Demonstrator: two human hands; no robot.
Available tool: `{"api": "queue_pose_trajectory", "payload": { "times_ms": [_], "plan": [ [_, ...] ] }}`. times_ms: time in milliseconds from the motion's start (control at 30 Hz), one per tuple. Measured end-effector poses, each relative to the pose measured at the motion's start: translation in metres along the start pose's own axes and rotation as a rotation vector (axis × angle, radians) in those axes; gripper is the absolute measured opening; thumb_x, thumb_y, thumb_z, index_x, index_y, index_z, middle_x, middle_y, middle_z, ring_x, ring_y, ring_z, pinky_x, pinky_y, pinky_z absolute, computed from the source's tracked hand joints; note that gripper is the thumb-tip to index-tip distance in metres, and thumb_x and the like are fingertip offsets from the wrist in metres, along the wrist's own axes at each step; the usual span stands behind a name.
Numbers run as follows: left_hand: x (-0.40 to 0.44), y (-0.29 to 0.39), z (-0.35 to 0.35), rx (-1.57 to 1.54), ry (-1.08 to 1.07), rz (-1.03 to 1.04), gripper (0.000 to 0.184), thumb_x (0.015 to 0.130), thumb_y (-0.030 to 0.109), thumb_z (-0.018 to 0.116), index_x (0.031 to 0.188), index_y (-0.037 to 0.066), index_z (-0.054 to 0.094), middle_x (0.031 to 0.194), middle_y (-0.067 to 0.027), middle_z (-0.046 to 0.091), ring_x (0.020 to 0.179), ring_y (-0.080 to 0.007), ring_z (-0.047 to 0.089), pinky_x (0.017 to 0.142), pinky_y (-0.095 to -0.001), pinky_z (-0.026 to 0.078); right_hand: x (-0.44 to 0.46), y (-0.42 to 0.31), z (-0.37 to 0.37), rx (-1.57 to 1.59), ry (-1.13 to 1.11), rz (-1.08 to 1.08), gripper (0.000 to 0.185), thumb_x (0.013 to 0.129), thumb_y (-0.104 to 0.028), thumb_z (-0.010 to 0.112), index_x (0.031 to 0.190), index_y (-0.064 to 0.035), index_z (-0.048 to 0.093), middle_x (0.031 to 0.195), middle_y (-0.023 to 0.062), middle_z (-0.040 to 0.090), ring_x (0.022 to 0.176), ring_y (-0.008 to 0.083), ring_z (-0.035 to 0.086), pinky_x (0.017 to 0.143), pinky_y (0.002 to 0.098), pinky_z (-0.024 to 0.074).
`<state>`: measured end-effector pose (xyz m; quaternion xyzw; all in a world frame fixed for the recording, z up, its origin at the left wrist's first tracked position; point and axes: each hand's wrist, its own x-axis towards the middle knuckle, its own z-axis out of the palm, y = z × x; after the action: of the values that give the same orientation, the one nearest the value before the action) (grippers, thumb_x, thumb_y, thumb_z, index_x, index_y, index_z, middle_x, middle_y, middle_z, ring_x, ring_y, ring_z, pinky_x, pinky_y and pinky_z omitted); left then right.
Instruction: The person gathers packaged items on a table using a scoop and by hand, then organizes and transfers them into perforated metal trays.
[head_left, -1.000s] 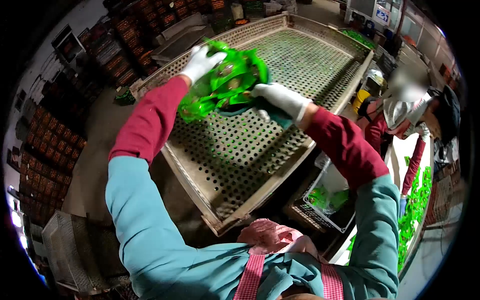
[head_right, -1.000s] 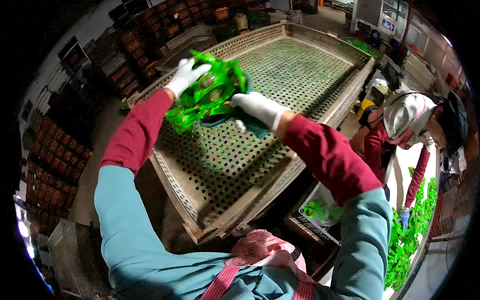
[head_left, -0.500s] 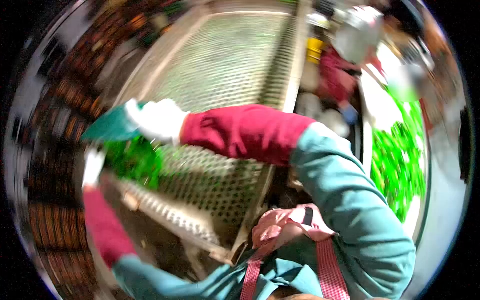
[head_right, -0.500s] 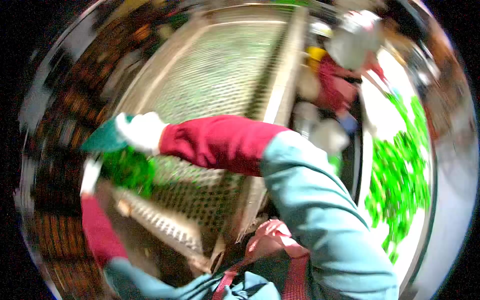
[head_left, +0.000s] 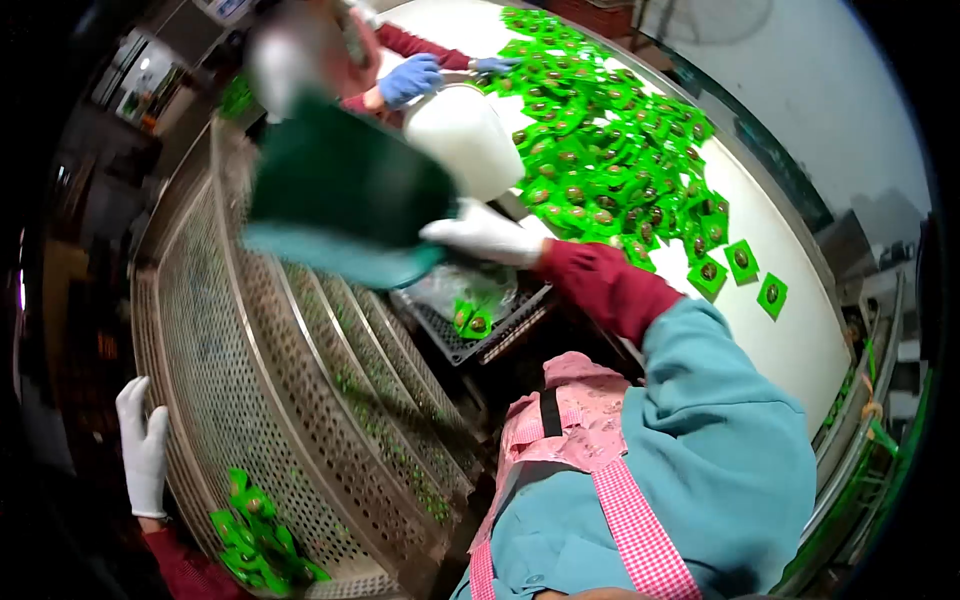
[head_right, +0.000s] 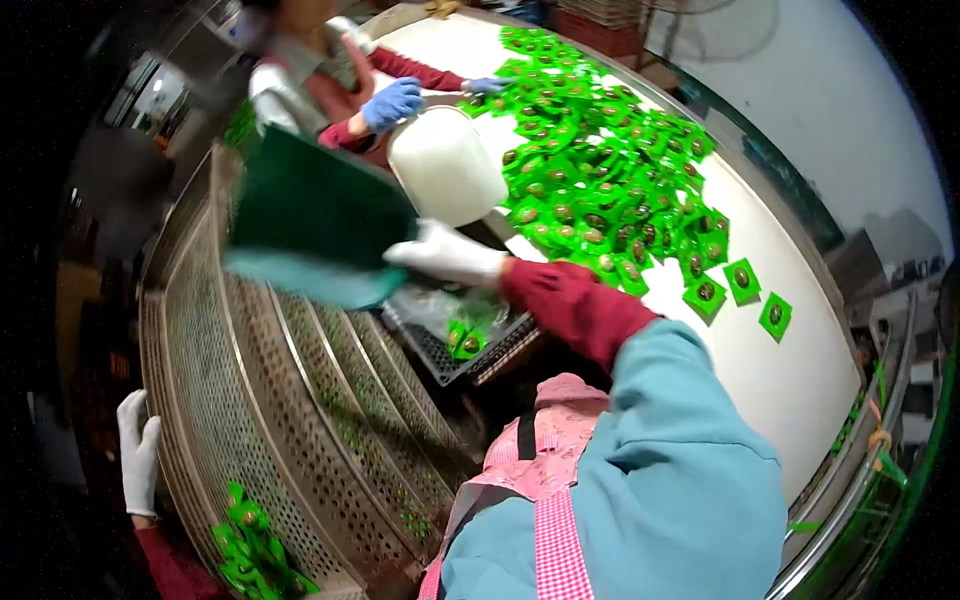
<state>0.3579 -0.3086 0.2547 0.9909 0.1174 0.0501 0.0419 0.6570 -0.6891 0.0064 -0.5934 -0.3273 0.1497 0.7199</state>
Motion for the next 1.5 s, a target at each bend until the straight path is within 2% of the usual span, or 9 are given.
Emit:
{"api": "queue_pose_trajectory", "payload": {
  "times_ms": [100, 200, 367, 567, 667, 1067, 1200, 1367, 1500],
  "plan": [
    [0.082, 0.123, 0.033, -0.132, -0.162, 0.156, 0.040, 0.085, 0.006, 0.056, 0.124, 0.000, 0.050, 0.126, -0.0116, 0.048, 0.121, -0.0249, 0.046, 0.105, -0.0332, 0.035, -0.104, 0.034, -0.150, -0.176, 0.413, 0.455, 0.039, 0.084, -0.025, 0.062, 0.115, -0.0029, 0.056, 0.081, 0.0043, 0.063, 0.058, 0.0097, 0.058, 0.046, 0.0244, 0.0498],
    [0.141, 0.204, 0.077, -0.068, -0.348, 0.378, 0.043, 0.087, 0.010, 0.057, 0.127, 0.001, 0.049, 0.128, -0.0113, 0.049, 0.119, -0.0256, 0.049, 0.102, -0.0332, 0.038, -0.236, 0.037, -0.264, -0.537, 0.955, 0.711, 0.037, 0.085, -0.031, 0.059, 0.109, -0.0028, 0.058, 0.064, 0.0086, 0.060, 0.050, 0.0198, 0.060, 0.049, 0.0356, 0.0511],
    [0.235, 0.283, 0.208, -0.035, -0.447, 0.638, 0.049, 0.086, 0.022, 0.063, 0.129, 0.002, 0.050, 0.127, -0.0181, 0.051, 0.119, -0.0333, 0.050, 0.101, -0.0383, 0.040, -0.483, 0.029, -0.360, -1.205, 1.625, 0.969, 0.056, 0.084, -0.028, 0.052, 0.132, -0.0043, 0.033, 0.087, 0.0239, 0.061, 0.075, 0.0370, 0.062, 0.068, 0.0453, 0.0500],
    [0.293, 0.355, 0.455, -0.289, -0.206, 0.600, 0.071, 0.084, 0.041, 0.066, 0.137, 0.000, 0.040, 0.135, -0.0249, 0.046, 0.125, -0.0385, 0.043, 0.106, -0.0425, 0.034, -0.529, 0.015, -0.332, -0.586, 2.005, 0.886, 0.070, 0.084, -0.019, 0.048, 0.146, -0.0036, 0.018, 0.096, 0.0283, 0.063, 0.075, 0.0385, 0.065, 0.068, 0.0436, 0.0524],
    [0.295, 0.386, 0.570, -0.332, -0.015, 0.490, 0.079, 0.083, 0.048, 0.064, 0.141, 0.002, 0.037, 0.140, -0.0234, 0.042, 0.131, -0.0375, 0.036, 0.111, -0.0447, 0.025, -0.472, 0.031, -0.326, -0.662, 1.873, 0.921, 0.070, 0.085, -0.021, 0.049, 0.146, -0.0046, 0.017, 0.091, 0.0273, 0.063, 0.071, 0.0384, 0.064, 0.063, 0.0442, 0.0520],
    [0.264, 0.434, 0.560, -0.095, 0.162, 0.335, 0.065, 0.087, 0.043, 0.058, 0.137, 0.005, 0.043, 0.137, -0.0185, 0.045, 0.128, -0.0310, 0.042, 0.108, -0.0499, 0.026, -0.266, 0.129, -0.321, -1.236, 1.116, 0.824, 0.084, 0.082, -0.019, 0.060, 0.147, -0.0105, 0.007, 0.077, 0.0239, 0.062, 0.064, 0.0415, 0.062, 0.054, 0.0512, 0.0481],
    [0.266, 0.430, 0.565, -0.120, 0.181, 0.347, 0.064, 0.087, 0.041, 0.059, 0.137, 0.005, 0.043, 0.137, -0.0187, 0.045, 0.127, -0.0325, 0.042, 0.108, -0.0495, 0.027, -0.272, 0.094, -0.310, -1.635, 0.840, 0.431, 0.085, 0.081, -0.008, 0.058, 0.149, -0.0118, 0.006, 0.077, 0.0193, 0.063, 0.056, 0.0386, 0.061, 0.050, 0.0486, 0.0477],
    [0.309, 0.432, 0.554, -0.422, 0.242, 0.375, 0.071, 0.082, 0.040, 0.066, 0.137, 0.003, 0.041, 0.137, -0.0196, 0.043, 0.127, -0.0375, 0.039, 0.106, -0.0505, 0.030, -0.325, 0.005, -0.292, -0.767, 1.019, 0.555, 0.044, 0.089, -0.019, 0.056, 0.127, -0.0030, 0.040, 0.061, 0.0093, 0.058, 0.049, 0.0222, 0.059, 0.045, 0.0396, 0.0468],
    [0.373, 0.443, 0.565, -0.405, -0.109, 0.327, 0.080, 0.079, 0.055, 0.064, 0.141, 0.011, 0.040, 0.142, -0.0155, 0.042, 0.132, -0.0330, 0.037, 0.107, -0.0537, 0.026, -0.391, -0.097, -0.263, -0.126, 0.905, 1.279, 0.024, 0.091, -0.024, 0.053, 0.100, -0.0019, 0.053, 0.052, 0.0051, 0.053, 0.038, 0.0159, 0.052, 0.034, 0.0301, 0.0403]
  ]
}}
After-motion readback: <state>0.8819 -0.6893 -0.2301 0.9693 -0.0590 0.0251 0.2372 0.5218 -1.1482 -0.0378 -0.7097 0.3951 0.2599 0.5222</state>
